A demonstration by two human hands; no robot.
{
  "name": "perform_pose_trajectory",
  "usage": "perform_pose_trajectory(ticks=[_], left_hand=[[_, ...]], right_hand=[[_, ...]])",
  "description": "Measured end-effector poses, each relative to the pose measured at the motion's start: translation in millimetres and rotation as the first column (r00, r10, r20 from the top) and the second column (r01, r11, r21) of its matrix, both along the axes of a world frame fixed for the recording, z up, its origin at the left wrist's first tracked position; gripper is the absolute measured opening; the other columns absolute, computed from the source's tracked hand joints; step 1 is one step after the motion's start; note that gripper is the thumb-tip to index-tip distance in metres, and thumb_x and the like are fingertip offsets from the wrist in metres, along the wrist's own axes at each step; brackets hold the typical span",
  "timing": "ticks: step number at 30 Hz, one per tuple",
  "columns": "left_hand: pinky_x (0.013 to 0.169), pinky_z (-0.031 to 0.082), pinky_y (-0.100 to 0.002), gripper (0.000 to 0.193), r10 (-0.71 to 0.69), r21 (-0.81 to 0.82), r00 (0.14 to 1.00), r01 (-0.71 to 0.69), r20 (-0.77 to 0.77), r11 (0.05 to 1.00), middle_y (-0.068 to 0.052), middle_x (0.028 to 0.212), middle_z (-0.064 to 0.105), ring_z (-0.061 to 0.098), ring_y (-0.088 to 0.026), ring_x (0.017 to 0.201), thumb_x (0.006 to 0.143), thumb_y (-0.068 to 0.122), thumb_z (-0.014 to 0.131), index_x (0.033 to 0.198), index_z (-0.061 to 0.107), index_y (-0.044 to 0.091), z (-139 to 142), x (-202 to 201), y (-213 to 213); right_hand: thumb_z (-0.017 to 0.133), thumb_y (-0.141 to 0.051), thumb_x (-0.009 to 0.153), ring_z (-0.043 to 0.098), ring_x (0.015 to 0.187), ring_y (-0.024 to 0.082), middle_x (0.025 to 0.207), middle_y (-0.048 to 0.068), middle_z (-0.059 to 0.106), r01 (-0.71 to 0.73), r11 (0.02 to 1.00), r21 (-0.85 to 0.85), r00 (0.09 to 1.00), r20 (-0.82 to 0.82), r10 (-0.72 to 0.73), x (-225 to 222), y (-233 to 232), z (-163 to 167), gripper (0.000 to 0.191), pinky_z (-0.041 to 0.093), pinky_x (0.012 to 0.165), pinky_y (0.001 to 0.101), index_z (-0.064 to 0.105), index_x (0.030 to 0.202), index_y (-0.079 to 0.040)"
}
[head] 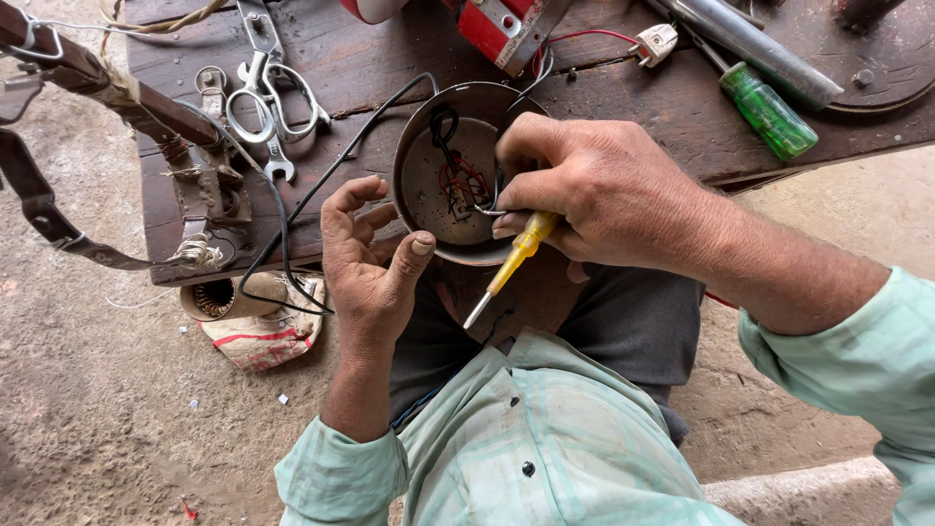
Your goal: The person sits at an outdoor repair workbench and repairs a dome-shaped metal lamp holder on their lap. They strip and route the wires inside the fixture, tighten connections with a screwdriver, and reposition components while holding the fixture steady with the other hand.
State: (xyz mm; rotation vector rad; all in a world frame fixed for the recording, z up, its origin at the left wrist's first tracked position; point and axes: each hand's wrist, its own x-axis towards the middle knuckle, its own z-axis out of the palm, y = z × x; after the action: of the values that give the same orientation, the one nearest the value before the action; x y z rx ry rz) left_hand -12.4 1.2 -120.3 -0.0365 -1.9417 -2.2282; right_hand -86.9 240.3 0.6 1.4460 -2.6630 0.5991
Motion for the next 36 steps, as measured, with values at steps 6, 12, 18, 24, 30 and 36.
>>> perform_pose_trajectory(ticks=[6,12,18,24,30,36], left_hand=[[0.103,0.064,-0.034,0.077,-0.014,0.021,0.999,0.015,-0.030,1.000,-0.009,0.141,0.051,0.062,-0.021,0.129,0.088,0.034,0.089,0.144,0.046,0.005,4.0,-1.7,-0.8],[0.098,0.062,-0.031,0.075,-0.022,0.083,1.000,0.021,0.000,0.996,-0.009,0.140,0.048,0.068,-0.021,0.120,0.092,0.036,0.087,0.146,0.046,0.005,1.3,-5.8,0.8],[0.090,0.066,-0.033,0.079,-0.020,0.093,0.998,0.014,0.065,0.996,-0.014,0.134,0.056,0.068,-0.021,0.115,0.090,0.047,0.083,0.146,0.049,0.003,6.4,-13.0,2.7],[0.089,0.068,-0.035,0.084,-0.040,0.106,0.998,0.036,0.039,0.994,-0.012,0.134,0.058,0.068,-0.020,0.116,0.088,0.056,0.082,0.143,0.051,0.001,9.0,-17.9,3.6],[0.090,0.065,-0.033,0.084,-0.052,0.121,0.998,0.048,0.032,0.991,-0.011,0.137,0.056,0.066,-0.018,0.114,0.088,0.053,0.084,0.145,0.050,0.001,8.2,-20.5,2.9],[0.094,0.064,-0.029,0.084,-0.076,0.109,0.997,0.073,0.021,0.991,-0.010,0.136,0.056,0.067,-0.015,0.115,0.089,0.051,0.084,0.146,0.048,0.001,5.8,-20.7,3.0]], right_hand=[[0.079,-0.013,0.075,0.072,0.089,0.031,0.112,0.007,0.072,-0.097,0.995,0.008,0.989,0.115,0.096,-12.7,-2.6,-3.7,0.024,0.058,0.069,0.0429,0.069,0.097,-0.007],[0.079,-0.016,0.081,0.069,0.087,0.040,0.091,0.016,0.070,-0.086,0.995,0.054,0.986,0.151,0.077,-28.4,-8.7,1.2,0.031,0.055,0.070,0.0507,0.064,0.105,-0.005],[0.075,-0.022,0.090,0.070,0.080,0.040,0.078,0.019,0.068,0.021,0.977,0.210,0.939,0.332,-0.092,-36.1,-21.0,15.2,0.035,0.052,0.064,0.0519,0.056,0.113,-0.004],[0.076,-0.026,0.091,0.072,0.078,0.034,0.080,0.017,0.070,0.068,0.993,0.095,0.899,0.425,-0.102,-45.3,-18.1,18.6,0.036,0.053,0.064,0.0468,0.059,0.115,-0.005],[0.077,-0.020,0.083,0.075,0.081,0.029,0.089,0.012,0.076,-0.114,0.979,0.167,0.871,0.490,0.017,-49.8,-21.2,18.5,0.034,0.058,0.071,0.0419,0.074,0.115,-0.011],[0.075,-0.014,0.082,0.075,0.078,0.030,0.087,0.013,0.077,-0.146,0.865,0.479,0.866,0.484,-0.122,-45.8,-39.9,19.5,0.032,0.059,0.072,0.0434,0.076,0.114,-0.015]])
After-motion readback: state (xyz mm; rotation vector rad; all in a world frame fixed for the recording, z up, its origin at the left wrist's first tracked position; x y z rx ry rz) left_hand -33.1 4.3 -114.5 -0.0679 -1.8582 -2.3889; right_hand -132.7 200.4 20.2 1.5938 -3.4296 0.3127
